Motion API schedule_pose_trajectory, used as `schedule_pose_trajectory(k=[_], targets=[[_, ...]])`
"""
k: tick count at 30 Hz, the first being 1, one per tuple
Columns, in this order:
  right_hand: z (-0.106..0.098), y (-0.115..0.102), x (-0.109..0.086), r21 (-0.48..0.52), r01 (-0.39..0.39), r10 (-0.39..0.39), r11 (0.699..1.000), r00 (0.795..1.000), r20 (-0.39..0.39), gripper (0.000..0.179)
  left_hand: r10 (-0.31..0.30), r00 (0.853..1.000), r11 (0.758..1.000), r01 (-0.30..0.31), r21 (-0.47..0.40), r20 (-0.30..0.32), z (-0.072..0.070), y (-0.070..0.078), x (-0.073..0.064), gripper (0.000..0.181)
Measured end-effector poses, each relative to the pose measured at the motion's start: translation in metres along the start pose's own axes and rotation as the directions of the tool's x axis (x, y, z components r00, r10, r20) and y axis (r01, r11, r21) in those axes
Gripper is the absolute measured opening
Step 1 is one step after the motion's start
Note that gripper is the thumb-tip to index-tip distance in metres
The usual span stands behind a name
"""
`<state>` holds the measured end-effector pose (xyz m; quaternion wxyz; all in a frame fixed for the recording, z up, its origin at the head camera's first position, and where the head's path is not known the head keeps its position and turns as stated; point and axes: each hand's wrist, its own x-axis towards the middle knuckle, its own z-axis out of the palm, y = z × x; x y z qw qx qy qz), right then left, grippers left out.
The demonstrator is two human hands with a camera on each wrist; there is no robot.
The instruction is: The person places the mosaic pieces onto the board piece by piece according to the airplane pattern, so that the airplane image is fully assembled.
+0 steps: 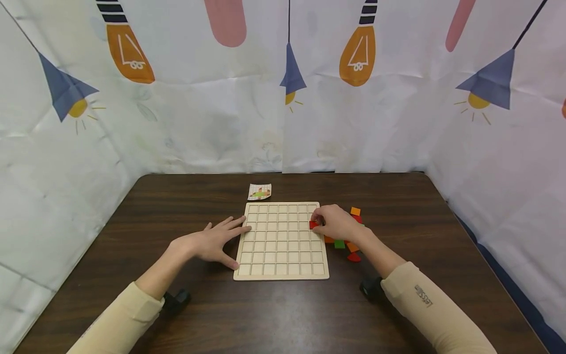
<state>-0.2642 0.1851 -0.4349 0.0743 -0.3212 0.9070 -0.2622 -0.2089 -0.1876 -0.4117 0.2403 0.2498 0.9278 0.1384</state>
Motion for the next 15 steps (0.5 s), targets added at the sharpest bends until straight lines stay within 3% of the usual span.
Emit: schedule_pose_trajectory(k=[15], targets=[[-0.0013, -0.0002, 0.0026, -0.065, 0.004, -0.003, 0.998, 1.0, 0.007, 0.02, -0.006, 1.0, 1.0, 0.005, -0.016, -0.013, -0.0006, -0.0009, 0.0046, 0.103]])
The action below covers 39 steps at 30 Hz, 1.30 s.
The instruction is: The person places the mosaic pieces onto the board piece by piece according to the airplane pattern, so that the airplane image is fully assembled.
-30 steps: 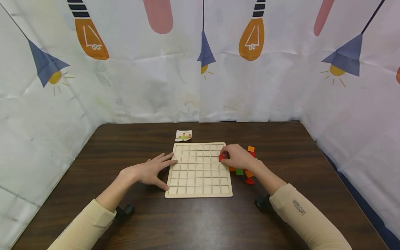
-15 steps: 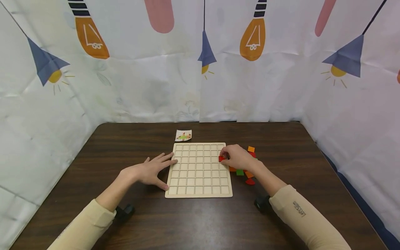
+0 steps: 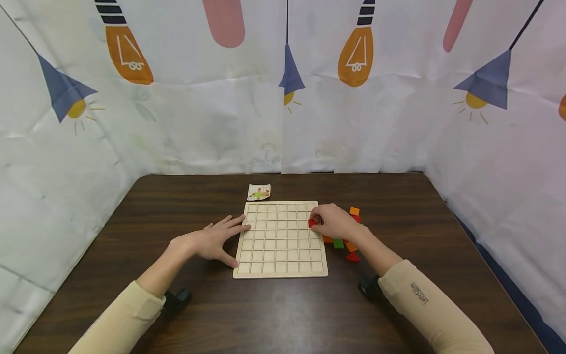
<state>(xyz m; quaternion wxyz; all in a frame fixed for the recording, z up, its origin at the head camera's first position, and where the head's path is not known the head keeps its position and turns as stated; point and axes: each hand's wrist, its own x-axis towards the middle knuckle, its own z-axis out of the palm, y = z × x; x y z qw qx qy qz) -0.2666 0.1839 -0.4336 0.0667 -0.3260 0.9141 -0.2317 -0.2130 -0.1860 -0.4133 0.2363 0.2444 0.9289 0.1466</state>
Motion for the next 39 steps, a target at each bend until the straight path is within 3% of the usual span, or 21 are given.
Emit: schedule_pose_trajectory(k=[9, 24, 39], targets=[[-0.004, 0.007, -0.004, 0.088, 0.003, -0.001, 0.996, 1.0, -0.018, 0.02, -0.002, 1.0, 1.0, 0.002, -0.006, 0.002, -0.001, 0.0, -0.002, 0.102], [-0.032, 0.043, -0.032, 0.147, -0.173, 0.189, 0.974, 0.977, -0.102, 0.021, 0.0, 1.0, 1.0, 0.0, 0.003, 0.013, 0.0, -0.001, 0.0, 0.102], [-0.041, 0.073, -0.05, 0.149, -0.249, 0.272, 0.957, 0.949, -0.161, 0.02, 0.001, 1.0, 1.0, -0.001, -0.001, 0.012, 0.0, -0.001, 0.0, 0.102]])
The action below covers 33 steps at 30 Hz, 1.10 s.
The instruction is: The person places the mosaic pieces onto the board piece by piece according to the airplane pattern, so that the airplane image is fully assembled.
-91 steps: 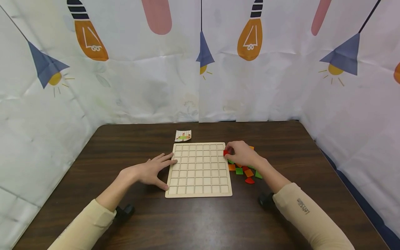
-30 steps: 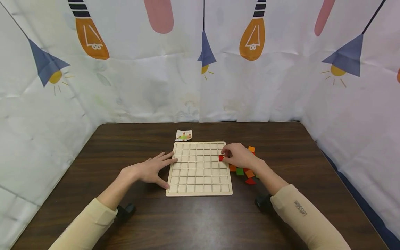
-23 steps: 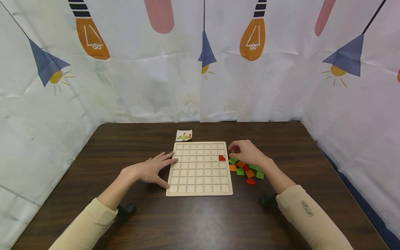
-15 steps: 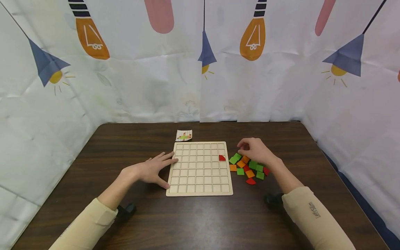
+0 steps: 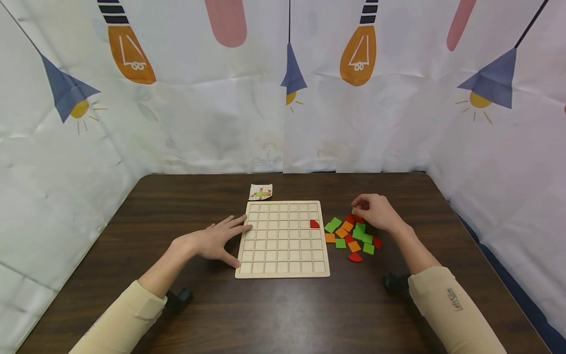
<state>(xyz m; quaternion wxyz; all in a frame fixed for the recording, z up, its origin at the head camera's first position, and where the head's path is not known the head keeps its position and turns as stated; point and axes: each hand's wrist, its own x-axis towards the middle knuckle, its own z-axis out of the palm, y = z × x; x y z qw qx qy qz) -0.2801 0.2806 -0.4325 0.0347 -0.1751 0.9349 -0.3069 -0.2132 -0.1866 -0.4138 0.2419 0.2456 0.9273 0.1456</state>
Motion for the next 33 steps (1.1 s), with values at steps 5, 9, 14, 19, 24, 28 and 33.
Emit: schedule_pose_trajectory(k=[5, 9, 14, 19, 24, 28, 33], targets=[[-0.002, 0.007, -0.001, -0.007, -0.027, 0.027, 1.0, 0.999, -0.021, 0.017, -0.001, 1.0, 1.0, 0.001, -0.003, 0.001, -0.001, 0.001, -0.001, 0.102], [-0.002, 0.012, -0.001, -0.013, -0.046, 0.046, 0.999, 0.998, -0.032, 0.017, -0.001, 1.0, 1.0, 0.001, -0.003, 0.0, 0.0, 0.002, -0.001, 0.102], [-0.003, 0.017, 0.0, -0.012, -0.068, 0.068, 0.998, 0.997, -0.035, 0.016, 0.001, 1.0, 1.0, -0.001, 0.001, -0.003, -0.001, 0.002, -0.002, 0.102], [-0.002, 0.018, 0.001, -0.008, -0.09, 0.09, 0.996, 0.996, -0.005, 0.018, 0.005, 1.0, 1.0, -0.005, 0.007, -0.009, -0.001, 0.003, -0.003, 0.102], [-0.002, 0.015, 0.002, -0.003, -0.094, 0.095, 0.996, 0.995, 0.017, 0.019, 0.005, 1.0, 1.0, -0.005, 0.004, -0.012, 0.0, 0.003, -0.003, 0.101], [-0.004, 0.013, 0.003, -0.008, -0.09, 0.09, 0.996, 0.996, 0.026, 0.018, 0.005, 1.0, 1.0, -0.005, 0.003, -0.016, 0.0, 0.003, -0.003, 0.101], [-0.005, 0.013, 0.004, -0.023, -0.089, 0.089, 0.996, 0.996, 0.023, 0.021, 0.013, 1.0, 1.0, -0.013, 0.001, -0.018, -0.001, 0.002, -0.002, 0.101]])
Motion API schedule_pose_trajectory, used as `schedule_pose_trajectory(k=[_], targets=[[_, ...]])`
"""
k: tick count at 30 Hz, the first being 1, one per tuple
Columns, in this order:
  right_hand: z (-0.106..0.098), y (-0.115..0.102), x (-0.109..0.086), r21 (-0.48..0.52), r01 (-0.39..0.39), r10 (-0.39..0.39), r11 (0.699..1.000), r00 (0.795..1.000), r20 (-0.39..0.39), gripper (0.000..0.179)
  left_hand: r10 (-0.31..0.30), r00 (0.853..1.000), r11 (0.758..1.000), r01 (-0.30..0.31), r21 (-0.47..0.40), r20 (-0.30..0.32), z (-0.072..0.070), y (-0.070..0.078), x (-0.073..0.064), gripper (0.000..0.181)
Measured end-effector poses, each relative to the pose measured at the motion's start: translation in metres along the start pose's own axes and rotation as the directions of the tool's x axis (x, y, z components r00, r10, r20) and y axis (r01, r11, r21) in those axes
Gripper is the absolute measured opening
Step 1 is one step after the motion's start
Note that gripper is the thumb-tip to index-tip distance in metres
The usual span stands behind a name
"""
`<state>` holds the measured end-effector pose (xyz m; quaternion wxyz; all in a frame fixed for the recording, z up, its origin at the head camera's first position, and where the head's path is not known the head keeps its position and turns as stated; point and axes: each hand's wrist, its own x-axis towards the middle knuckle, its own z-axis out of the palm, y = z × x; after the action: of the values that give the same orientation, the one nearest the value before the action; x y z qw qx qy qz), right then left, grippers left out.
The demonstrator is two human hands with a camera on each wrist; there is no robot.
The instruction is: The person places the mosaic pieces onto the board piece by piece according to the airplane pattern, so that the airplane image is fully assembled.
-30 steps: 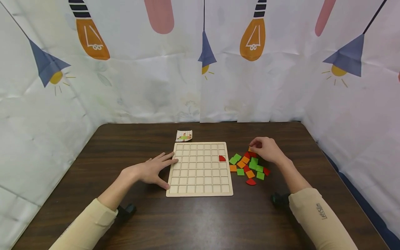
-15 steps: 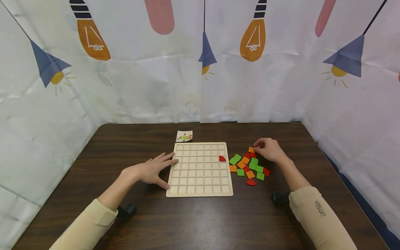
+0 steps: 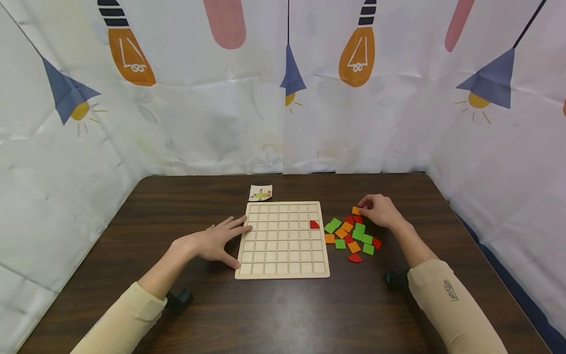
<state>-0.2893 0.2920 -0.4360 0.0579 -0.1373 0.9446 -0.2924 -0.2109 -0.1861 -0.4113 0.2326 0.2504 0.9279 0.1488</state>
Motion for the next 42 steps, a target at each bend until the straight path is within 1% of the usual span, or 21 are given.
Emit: schedule_pose_trajectory(k=[6, 17, 23, 30, 39, 42], targets=[[-0.003, 0.002, 0.002, 0.019, -0.007, 0.007, 1.0, 1.0, 0.02, 0.026, -0.001, 1.0, 1.0, 0.001, -0.004, -0.003, -0.001, 0.001, 0.001, 0.101], [-0.001, 0.002, -0.001, 0.02, -0.017, 0.016, 1.0, 0.999, 0.04, 0.027, -0.014, 1.0, 1.0, 0.014, 0.001, 0.007, 0.003, 0.0, 0.0, 0.102], [-0.002, 0.002, -0.001, 0.028, -0.016, 0.015, 0.999, 0.999, 0.037, 0.028, -0.01, 1.0, 1.0, 0.01, 0.001, 0.008, 0.002, 0.001, -0.001, 0.102], [0.002, 0.006, 0.0, 0.011, -0.02, 0.02, 1.0, 1.0, 0.017, 0.026, -0.005, 1.0, 1.0, 0.005, 0.008, 0.012, 0.002, 0.001, 0.0, 0.102], [0.002, -0.004, 0.0, -0.015, -0.011, 0.011, 1.0, 1.0, 0.001, 0.031, -0.011, 1.0, 1.0, 0.011, 0.014, 0.013, 0.001, -0.001, 0.001, 0.102], [0.001, -0.01, -0.001, -0.019, 0.006, -0.006, 1.0, 1.0, -0.003, 0.031, -0.011, 1.0, 1.0, 0.011, 0.009, 0.01, 0.001, -0.002, 0.001, 0.102]])
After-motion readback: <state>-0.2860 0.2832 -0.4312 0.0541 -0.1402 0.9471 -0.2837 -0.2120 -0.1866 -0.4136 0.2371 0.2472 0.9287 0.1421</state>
